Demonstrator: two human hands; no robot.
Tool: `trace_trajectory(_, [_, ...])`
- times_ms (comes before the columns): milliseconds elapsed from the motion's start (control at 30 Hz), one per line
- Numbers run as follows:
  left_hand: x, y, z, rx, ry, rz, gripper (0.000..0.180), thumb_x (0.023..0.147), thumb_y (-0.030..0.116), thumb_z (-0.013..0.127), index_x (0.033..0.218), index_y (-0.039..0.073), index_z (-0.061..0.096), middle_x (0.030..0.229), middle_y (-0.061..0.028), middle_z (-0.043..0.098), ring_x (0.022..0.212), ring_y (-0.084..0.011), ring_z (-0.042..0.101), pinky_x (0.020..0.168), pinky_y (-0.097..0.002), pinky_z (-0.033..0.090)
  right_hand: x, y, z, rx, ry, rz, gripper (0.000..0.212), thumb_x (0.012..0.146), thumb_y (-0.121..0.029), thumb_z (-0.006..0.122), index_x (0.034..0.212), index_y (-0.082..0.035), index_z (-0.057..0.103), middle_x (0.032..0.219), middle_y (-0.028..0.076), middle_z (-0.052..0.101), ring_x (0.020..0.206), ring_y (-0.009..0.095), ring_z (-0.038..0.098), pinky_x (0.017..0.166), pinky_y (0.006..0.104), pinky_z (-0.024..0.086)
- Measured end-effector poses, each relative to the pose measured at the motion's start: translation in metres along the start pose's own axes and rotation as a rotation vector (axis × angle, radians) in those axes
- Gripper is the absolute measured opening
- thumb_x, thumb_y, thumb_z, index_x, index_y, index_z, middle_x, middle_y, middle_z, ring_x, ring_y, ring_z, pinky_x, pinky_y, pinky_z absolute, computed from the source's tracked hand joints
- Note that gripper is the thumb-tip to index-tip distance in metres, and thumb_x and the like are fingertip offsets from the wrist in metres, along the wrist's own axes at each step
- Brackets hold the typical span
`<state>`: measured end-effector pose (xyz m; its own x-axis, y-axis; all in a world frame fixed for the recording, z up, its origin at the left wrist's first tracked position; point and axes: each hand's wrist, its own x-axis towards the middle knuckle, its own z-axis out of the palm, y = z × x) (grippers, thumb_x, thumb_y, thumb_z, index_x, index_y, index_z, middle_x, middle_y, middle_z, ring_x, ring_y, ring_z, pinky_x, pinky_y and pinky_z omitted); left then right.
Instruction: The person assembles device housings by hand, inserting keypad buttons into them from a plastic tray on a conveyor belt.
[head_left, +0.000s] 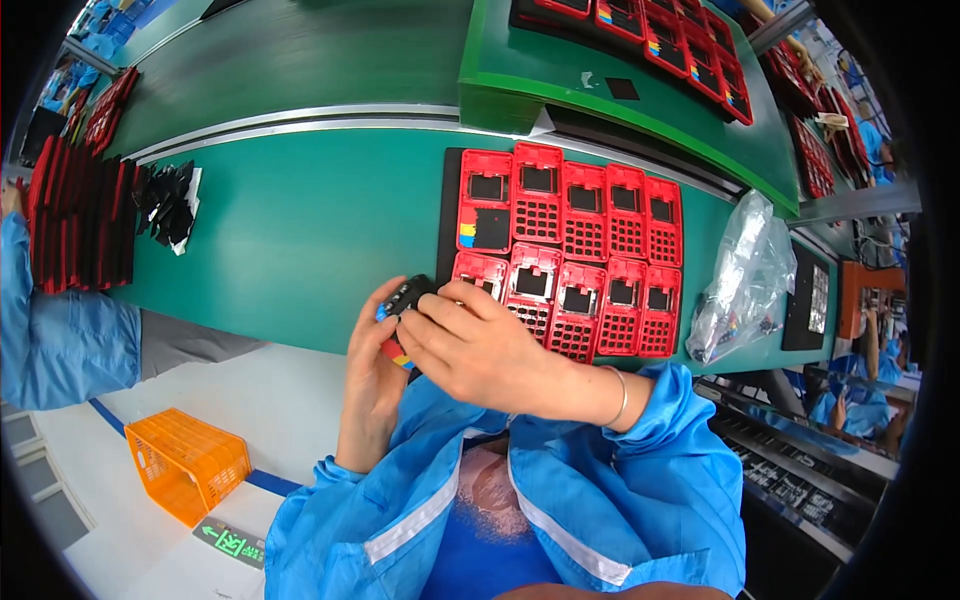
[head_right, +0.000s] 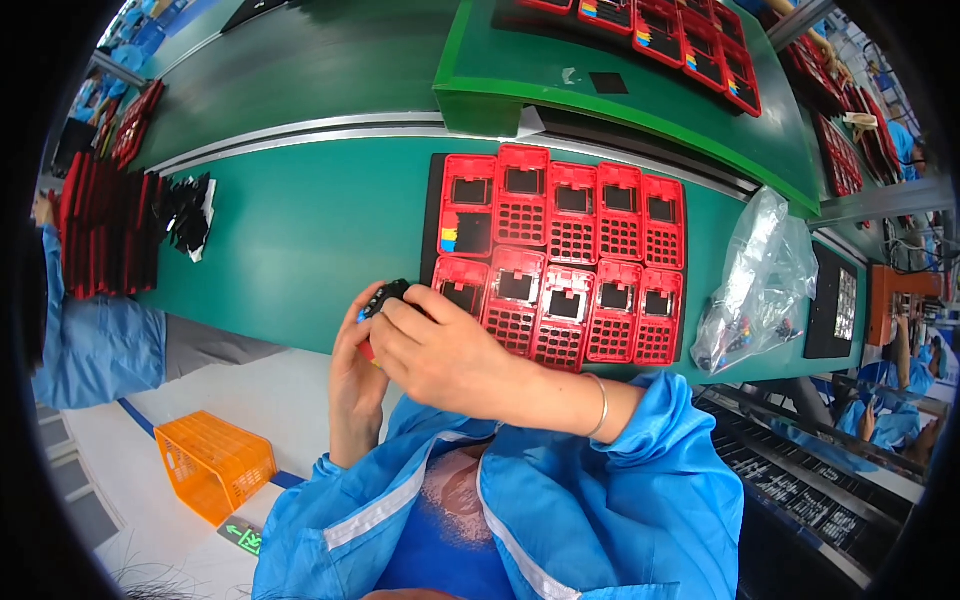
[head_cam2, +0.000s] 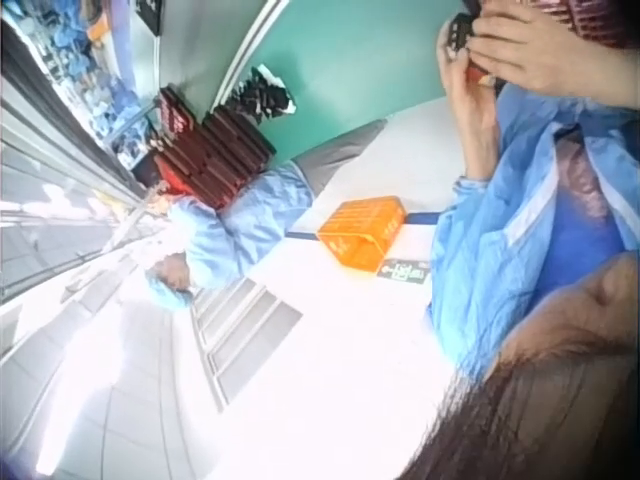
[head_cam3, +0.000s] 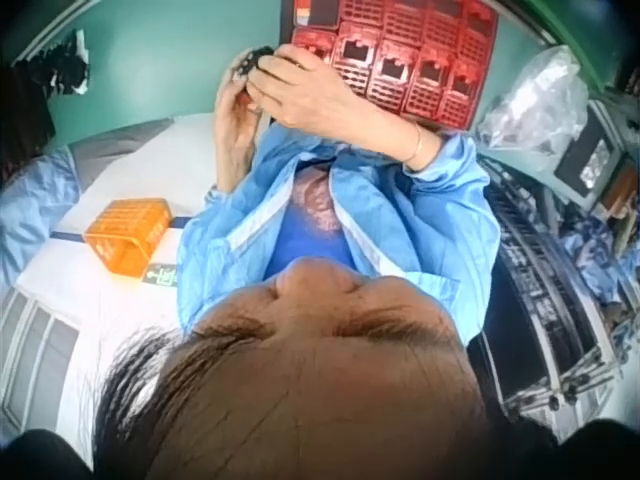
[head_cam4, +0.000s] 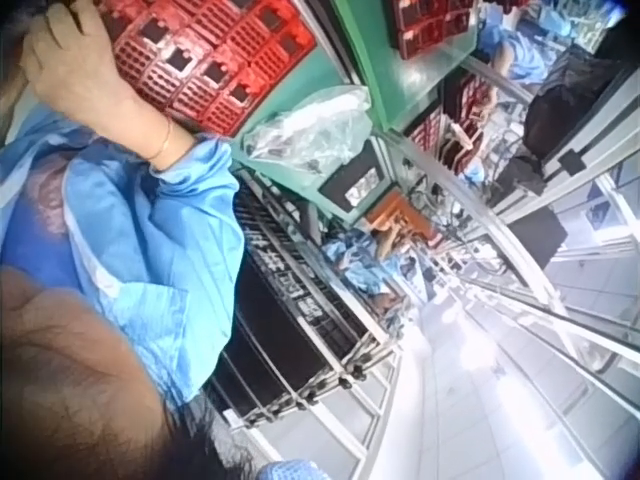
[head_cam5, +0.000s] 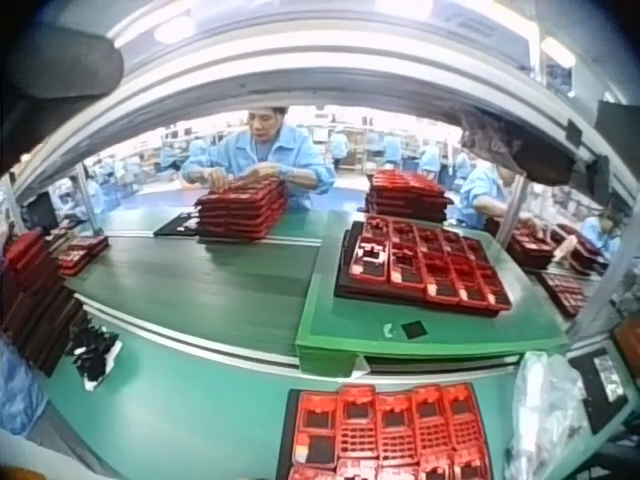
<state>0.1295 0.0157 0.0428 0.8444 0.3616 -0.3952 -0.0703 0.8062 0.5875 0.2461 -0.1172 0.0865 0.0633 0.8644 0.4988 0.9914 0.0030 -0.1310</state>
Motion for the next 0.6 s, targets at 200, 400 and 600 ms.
trace_trajectory(200, [0.004, -0.002, -0.004, -0.014, -0.011, -0.006, 0.057, 0.097, 0.013, 0.063, 0.147, -0.002, 0.042, 0.133, -0.0202, 0.062, 0.115, -0.0271, 0.068, 0.097, -0.0384, 0.059, -0.012, 0.0, -0.011, 0.282, 0.061, 0.103, 0.022, 0.08, -0.013, 0.07, 0.1, -0.006, 0.073, 0.106, 0.008, 0.067, 0.099, 0.026, 0.066, 0.082, 0.0368, 0.056])
trace_trajectory(400, [0.008, 0.0, -0.018, 0.037, -0.002, 0.051, 0.056, 0.1, 0.015, 0.057, 0.15, -0.003, 0.039, 0.144, -0.0234, 0.055, 0.129, -0.0366, 0.061, 0.106, -0.0435, 0.055, -0.036, 0.078, -0.046, 0.225, 0.147, 0.629, 0.015, 0.088, -0.009, 0.073, 0.101, -0.002, 0.074, 0.096, 0.012, 0.072, 0.085, 0.03, 0.072, 0.072, 0.04, 0.059])
trace_trajectory(600, [0.009, -0.003, -0.016, 0.032, -0.003, 0.029, 0.056, 0.1, 0.014, 0.057, 0.15, -0.004, 0.039, 0.144, -0.024, 0.055, 0.127, -0.0364, 0.062, 0.105, -0.0422, 0.056, -0.054, 0.117, -0.023, 0.176, 0.075, 0.796, 0.019, 0.085, -0.011, 0.076, 0.103, -0.005, 0.078, 0.092, 0.011, 0.073, 0.087, 0.03, 0.067, 0.078, 0.0419, 0.052])
